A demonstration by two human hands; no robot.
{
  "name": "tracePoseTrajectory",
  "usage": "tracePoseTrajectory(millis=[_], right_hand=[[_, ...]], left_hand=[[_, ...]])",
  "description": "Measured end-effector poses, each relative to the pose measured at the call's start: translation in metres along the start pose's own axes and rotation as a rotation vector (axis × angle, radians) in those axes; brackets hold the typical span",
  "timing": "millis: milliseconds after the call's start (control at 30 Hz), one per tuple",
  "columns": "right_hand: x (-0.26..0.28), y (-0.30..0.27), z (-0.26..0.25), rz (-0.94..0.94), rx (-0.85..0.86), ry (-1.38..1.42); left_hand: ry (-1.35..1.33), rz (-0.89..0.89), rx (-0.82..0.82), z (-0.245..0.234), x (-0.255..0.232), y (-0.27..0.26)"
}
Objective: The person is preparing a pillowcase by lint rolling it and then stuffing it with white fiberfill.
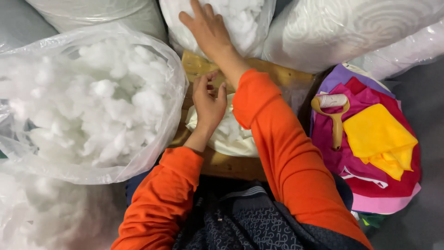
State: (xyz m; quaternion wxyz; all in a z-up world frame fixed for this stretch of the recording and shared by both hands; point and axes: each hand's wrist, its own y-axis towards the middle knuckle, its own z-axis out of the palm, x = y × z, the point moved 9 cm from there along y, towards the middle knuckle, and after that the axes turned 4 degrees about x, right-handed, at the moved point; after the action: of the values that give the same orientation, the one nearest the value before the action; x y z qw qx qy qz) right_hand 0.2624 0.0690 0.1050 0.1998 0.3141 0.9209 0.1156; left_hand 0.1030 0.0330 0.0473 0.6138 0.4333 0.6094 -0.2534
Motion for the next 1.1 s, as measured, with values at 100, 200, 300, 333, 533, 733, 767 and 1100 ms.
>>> tracePoseTrajectory(millis=[100,200,300,333,533,733,767,1100], right_hand=[[-0.042,-0.003,0.02,0.051,-0.064,0.381],[-0.088,-0.012,0.019,0.084,-0.112,0.523],[-0.091,-0.028,-0.023,0.114,-0.119,0.589],[-0.099,-0.036,-0.036,0.135,-0.13,0.619],[-0.154,-0.113,-0.126,0.283,-0.198,0.791],[-0.149,-0.197,-0.188,0.411,-0.268,0.94],[-0.128,-0.214,-0.191,0.37,-0.157,1.02],[-0.029,-0.273,-0.118,-0.015,0.079,0.982]], left_hand=[[-0.128,-0.183,-0.032,-0.006,0.028,0.008],[-0.152,-0.176,-0.036,-0.007,0.027,0.01],[-0.146,-0.138,-0.047,0.0,0.042,0.01],[-0.151,-0.133,-0.043,0.0,0.041,0.011],[-0.243,-0.167,-0.003,-0.002,0.024,0.01],[-0.683,-0.358,0.24,0.018,0.007,-0.011],[-0.748,-0.343,0.358,0.026,-0.007,-0.019],[-0.395,0.257,0.546,0.071,-0.055,-0.082]])
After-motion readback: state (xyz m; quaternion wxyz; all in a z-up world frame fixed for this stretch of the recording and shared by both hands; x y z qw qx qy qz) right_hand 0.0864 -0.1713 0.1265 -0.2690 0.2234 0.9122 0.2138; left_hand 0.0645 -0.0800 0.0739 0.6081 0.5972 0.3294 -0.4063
